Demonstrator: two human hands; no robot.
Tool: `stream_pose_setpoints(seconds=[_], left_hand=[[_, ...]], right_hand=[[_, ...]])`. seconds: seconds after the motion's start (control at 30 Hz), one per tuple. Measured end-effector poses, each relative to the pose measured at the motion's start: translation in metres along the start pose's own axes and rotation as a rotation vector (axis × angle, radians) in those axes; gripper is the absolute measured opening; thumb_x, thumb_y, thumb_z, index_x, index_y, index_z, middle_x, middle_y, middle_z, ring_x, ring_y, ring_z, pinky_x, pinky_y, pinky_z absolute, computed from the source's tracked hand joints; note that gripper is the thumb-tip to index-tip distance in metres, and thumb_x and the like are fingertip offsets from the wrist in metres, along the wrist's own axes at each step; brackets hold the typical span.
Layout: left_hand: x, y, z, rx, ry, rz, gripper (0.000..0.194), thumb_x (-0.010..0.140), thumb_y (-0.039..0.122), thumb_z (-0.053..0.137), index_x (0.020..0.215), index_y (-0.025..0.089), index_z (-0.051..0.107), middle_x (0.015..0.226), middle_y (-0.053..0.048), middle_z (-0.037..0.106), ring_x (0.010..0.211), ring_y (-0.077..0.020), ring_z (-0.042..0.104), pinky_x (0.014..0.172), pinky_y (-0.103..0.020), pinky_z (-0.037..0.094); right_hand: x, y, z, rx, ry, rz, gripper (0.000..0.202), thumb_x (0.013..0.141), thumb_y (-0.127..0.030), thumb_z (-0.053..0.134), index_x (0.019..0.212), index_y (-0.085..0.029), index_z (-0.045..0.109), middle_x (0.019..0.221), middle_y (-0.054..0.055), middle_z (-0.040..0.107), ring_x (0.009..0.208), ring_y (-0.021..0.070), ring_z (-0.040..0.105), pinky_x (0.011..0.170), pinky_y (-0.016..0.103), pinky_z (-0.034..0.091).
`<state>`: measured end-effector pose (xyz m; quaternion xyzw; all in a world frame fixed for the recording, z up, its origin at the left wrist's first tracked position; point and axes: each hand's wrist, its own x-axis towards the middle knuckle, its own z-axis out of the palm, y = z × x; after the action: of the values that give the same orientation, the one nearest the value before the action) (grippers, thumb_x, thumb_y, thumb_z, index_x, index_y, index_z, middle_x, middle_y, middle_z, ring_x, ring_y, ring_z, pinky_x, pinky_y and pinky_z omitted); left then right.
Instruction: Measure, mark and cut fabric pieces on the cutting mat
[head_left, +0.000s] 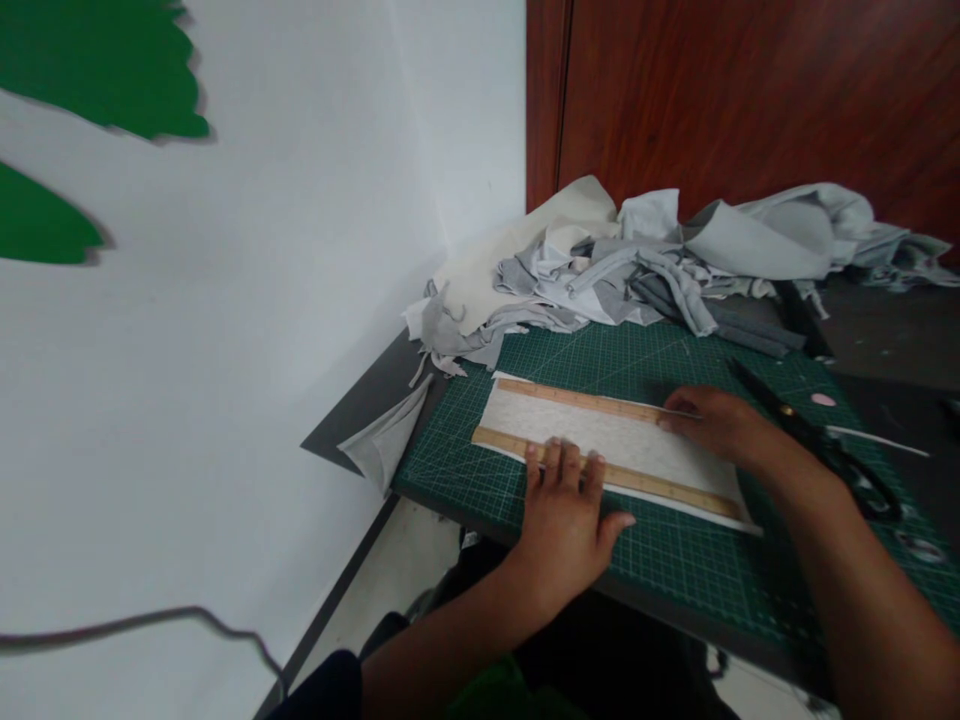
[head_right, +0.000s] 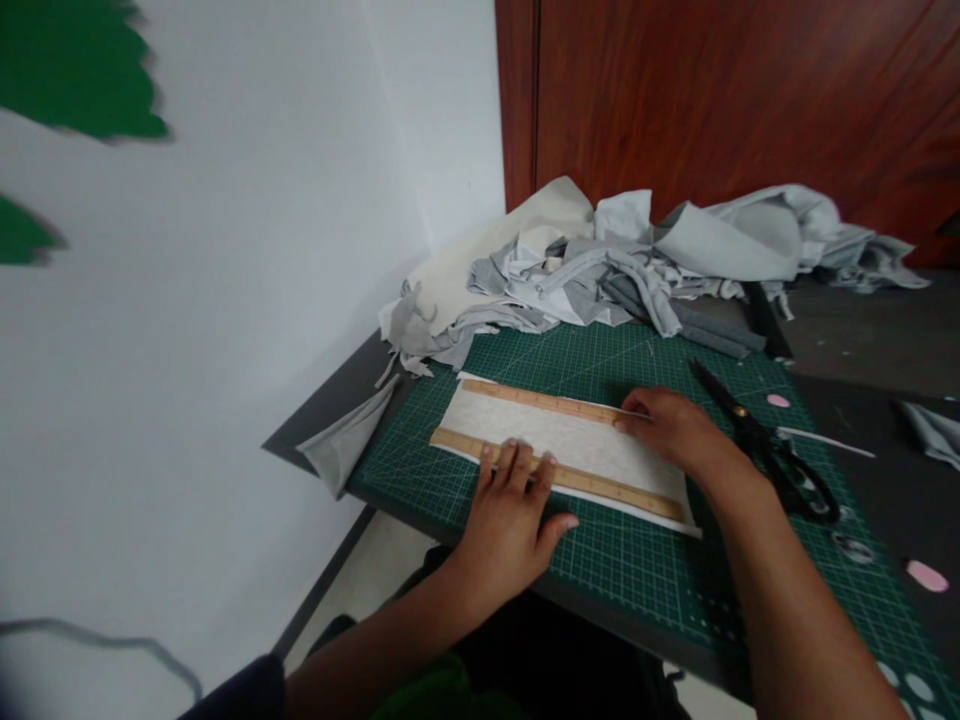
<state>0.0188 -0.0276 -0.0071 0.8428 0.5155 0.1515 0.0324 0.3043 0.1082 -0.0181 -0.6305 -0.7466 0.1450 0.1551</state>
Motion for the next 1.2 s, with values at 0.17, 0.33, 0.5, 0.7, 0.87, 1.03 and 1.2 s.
stream_pose_setpoints(seconds=[0.17, 0.33, 0.5, 0.7, 0.87, 1.03, 1.2], left_hand=[[0.0, 0.001, 0.0, 0.006, 0.002, -0.01, 0.07, 0.102, 0.064, 0.039, 0.151, 0.015, 0.049, 0.154, -0.021, 0.047, 0.15, -0.0402, 0.035, 0.126, -0.064, 0.02], [0.0, 0.001, 0.001, 0.001, 0.003, -0.012, 0.07, 0.101, 0.064, 0.04, 0.151, 0.016, 0.049, 0.154, -0.02, 0.048, 0.151, -0.0396, 0.034, 0.126, -0.064, 0.02], [0.001, 0.0, 0.002, 0.027, 0.008, -0.017, 0.071, 0.101, 0.065, 0.042, 0.15, 0.015, 0.05, 0.155, -0.022, 0.047, 0.15, -0.0397, 0.035, 0.125, -0.064, 0.022], [0.007, 0.0, -0.002, 0.073, -0.003, -0.013, 0.066, 0.101, 0.06, 0.048, 0.148, 0.014, 0.053, 0.153, -0.023, 0.051, 0.148, -0.0404, 0.04, 0.123, -0.065, 0.026], [0.014, -0.002, -0.001, 0.127, 0.021, 0.022, 0.06, 0.1, 0.052, 0.055, 0.146, 0.014, 0.057, 0.15, -0.023, 0.054, 0.145, -0.0415, 0.044, 0.121, -0.066, 0.031], [0.016, -0.003, -0.001, 0.155, 0.052, 0.055, 0.058, 0.1, 0.05, 0.055, 0.144, 0.013, 0.058, 0.148, -0.024, 0.056, 0.143, -0.0421, 0.047, 0.118, -0.067, 0.034], [0.017, -0.005, -0.001, 0.154, 0.055, 0.078, 0.057, 0.1, 0.049, 0.054, 0.143, 0.011, 0.058, 0.146, -0.025, 0.057, 0.142, -0.0433, 0.048, 0.118, -0.068, 0.034]], right_hand=[[0.0, -0.001, -0.001, 0.026, -0.003, 0.0, 0.022, 0.081, -0.045, 0.064, 0.088, -0.026, 0.074, 0.09, 0.006, 0.075, 0.084, 0.0273, 0.069, 0.07, 0.035, 0.049], [-0.001, -0.002, -0.002, 0.016, -0.014, -0.002, 0.024, 0.083, -0.046, 0.062, 0.089, -0.026, 0.073, 0.091, 0.007, 0.073, 0.086, 0.0276, 0.068, 0.071, 0.036, 0.049], [-0.003, -0.004, -0.004, 0.037, -0.013, -0.015, 0.024, 0.084, -0.044, 0.063, 0.092, -0.024, 0.074, 0.094, 0.007, 0.074, 0.086, 0.026, 0.068, 0.072, 0.034, 0.048], [-0.004, -0.019, -0.015, -0.019, -0.035, 0.027, 0.021, 0.087, -0.036, 0.065, 0.099, -0.021, 0.074, 0.101, 0.009, 0.073, 0.094, 0.0255, 0.067, 0.079, 0.032, 0.048], [-0.014, -0.038, -0.037, -0.063, -0.03, 0.044, 0.039, 0.087, -0.04, 0.07, 0.12, -0.018, 0.068, 0.124, 0.014, 0.068, 0.115, 0.0286, 0.062, 0.093, 0.034, 0.046], [-0.032, -0.06, -0.061, -0.026, -0.223, 0.078, 0.019, 0.085, -0.027, 0.072, 0.101, -0.017, 0.069, 0.098, 0.007, 0.073, 0.09, 0.0216, 0.066, 0.074, 0.027, 0.045], [-0.039, -0.071, -0.056, -0.066, -0.543, 0.104, 0.033, 0.073, -0.027, 0.081, 0.103, -0.02, 0.069, 0.103, 0.004, 0.073, 0.091, 0.0212, 0.066, 0.065, 0.025, 0.041]])
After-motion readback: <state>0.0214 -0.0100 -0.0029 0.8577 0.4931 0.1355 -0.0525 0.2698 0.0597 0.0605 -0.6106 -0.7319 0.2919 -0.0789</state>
